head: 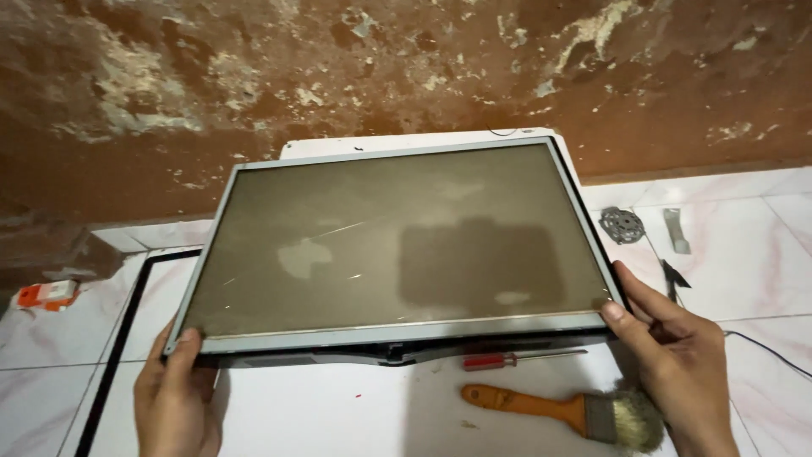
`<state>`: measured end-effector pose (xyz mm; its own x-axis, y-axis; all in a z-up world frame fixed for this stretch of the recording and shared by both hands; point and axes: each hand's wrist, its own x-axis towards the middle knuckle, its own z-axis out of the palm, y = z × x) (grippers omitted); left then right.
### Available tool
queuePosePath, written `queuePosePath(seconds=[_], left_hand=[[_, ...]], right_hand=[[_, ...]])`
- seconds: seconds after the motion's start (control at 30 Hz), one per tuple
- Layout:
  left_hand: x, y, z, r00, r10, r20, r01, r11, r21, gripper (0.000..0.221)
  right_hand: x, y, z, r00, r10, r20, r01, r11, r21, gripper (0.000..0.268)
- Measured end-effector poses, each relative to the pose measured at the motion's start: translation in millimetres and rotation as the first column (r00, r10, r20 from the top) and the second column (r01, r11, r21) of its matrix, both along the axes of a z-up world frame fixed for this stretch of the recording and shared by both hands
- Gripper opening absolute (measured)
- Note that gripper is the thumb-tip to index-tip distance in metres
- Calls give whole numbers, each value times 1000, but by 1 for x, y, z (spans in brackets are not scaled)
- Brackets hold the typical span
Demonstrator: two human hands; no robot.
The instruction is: The person is disassembling an LCD monitor, cleaning the panel with a brush, and then reattaching the front plastic frame.
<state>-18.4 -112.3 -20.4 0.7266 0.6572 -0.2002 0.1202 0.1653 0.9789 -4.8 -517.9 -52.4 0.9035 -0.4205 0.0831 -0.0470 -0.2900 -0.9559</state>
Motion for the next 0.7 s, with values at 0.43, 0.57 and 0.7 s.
queuePosePath(seconds=[0.43,0.57,0.7], left_hand=[[2,14,-28,985,-48,163,10,974,228,47],[-2,4,-13,995,-40,87,18,968,248,46],[-1,6,-13,988,-114,107,82,962,261,50]], right_hand=[[4,-4,-3,999,-4,47,-1,994,110,54],[4,-5,-8,993,17,115,-26,997,78,45],[4,-7,-7,997,6,78,-12,997,81,43]])
